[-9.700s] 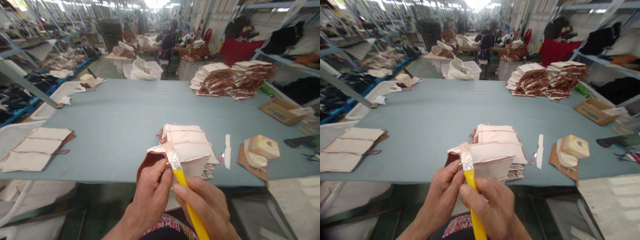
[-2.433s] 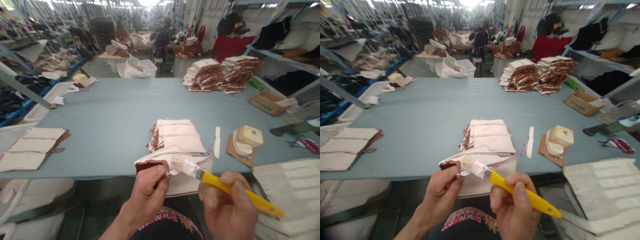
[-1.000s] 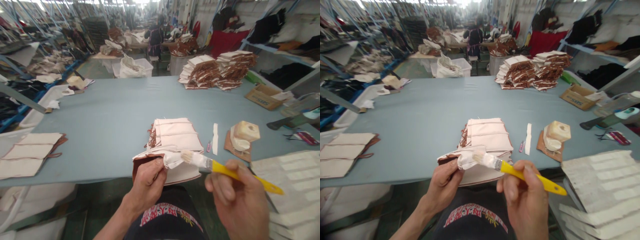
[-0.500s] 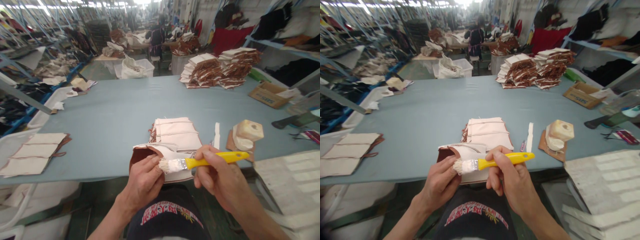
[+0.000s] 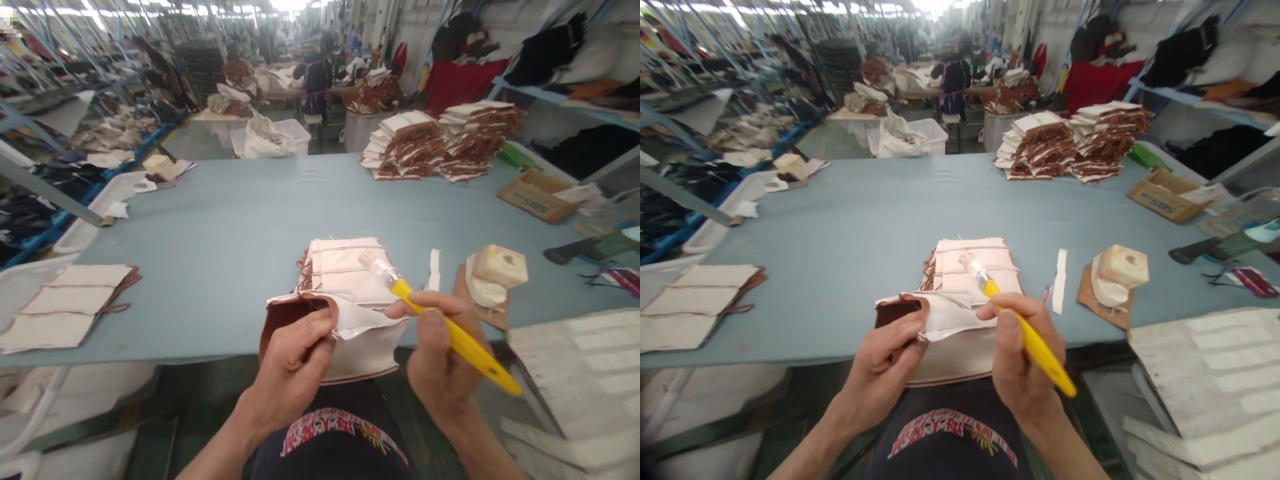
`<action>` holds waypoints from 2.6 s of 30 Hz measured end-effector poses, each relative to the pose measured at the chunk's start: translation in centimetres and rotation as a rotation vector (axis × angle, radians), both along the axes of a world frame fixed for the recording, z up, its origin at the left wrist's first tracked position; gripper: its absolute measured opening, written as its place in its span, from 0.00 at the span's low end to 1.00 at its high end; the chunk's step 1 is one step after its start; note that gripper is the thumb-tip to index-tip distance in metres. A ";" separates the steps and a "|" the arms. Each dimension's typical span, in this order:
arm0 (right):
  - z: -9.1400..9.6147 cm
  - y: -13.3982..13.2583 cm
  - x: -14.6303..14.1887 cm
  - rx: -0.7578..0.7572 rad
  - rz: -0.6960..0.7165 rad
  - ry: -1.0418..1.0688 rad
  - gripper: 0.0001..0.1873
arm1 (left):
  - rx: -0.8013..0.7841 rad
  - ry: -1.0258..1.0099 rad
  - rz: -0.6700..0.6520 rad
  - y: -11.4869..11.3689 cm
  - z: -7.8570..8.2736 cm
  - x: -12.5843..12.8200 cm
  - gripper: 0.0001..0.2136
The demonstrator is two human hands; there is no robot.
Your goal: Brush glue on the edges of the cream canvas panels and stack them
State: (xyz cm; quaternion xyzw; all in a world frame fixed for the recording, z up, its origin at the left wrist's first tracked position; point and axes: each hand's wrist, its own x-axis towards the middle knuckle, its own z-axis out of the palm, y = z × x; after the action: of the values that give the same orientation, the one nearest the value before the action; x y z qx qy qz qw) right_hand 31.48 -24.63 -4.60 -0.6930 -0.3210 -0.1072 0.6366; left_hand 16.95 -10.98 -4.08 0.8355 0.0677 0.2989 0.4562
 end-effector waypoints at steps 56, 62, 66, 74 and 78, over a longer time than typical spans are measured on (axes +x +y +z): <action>0.7 3.2 1.6 0.182 0.336 -0.034 0.12 | -1.104 0.336 -0.190 4.2 -1.4 -0.9 0.23; 2.1 2.5 1.5 -0.124 0.441 -0.379 0.11 | -1.147 0.303 -0.211 3.5 -0.6 -0.4 0.23; 2.7 2.1 1.8 -0.113 0.399 -0.450 0.09 | -1.154 0.290 -0.195 3.3 -0.6 -0.3 0.24; 2.2 2.9 1.8 -0.122 0.419 -0.342 0.10 | -1.087 0.308 -0.210 3.5 -0.8 -0.4 0.25; 1.2 3.4 2.0 0.059 0.331 -0.077 0.14 | -1.091 0.323 -0.224 3.6 -1.0 -0.6 0.23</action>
State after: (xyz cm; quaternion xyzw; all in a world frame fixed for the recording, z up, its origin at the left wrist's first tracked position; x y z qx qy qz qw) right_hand 33.50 -21.21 -3.36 -0.6069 -0.4517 -0.0367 0.6529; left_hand 16.39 -7.35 -5.07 0.5166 0.1919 0.0393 0.8335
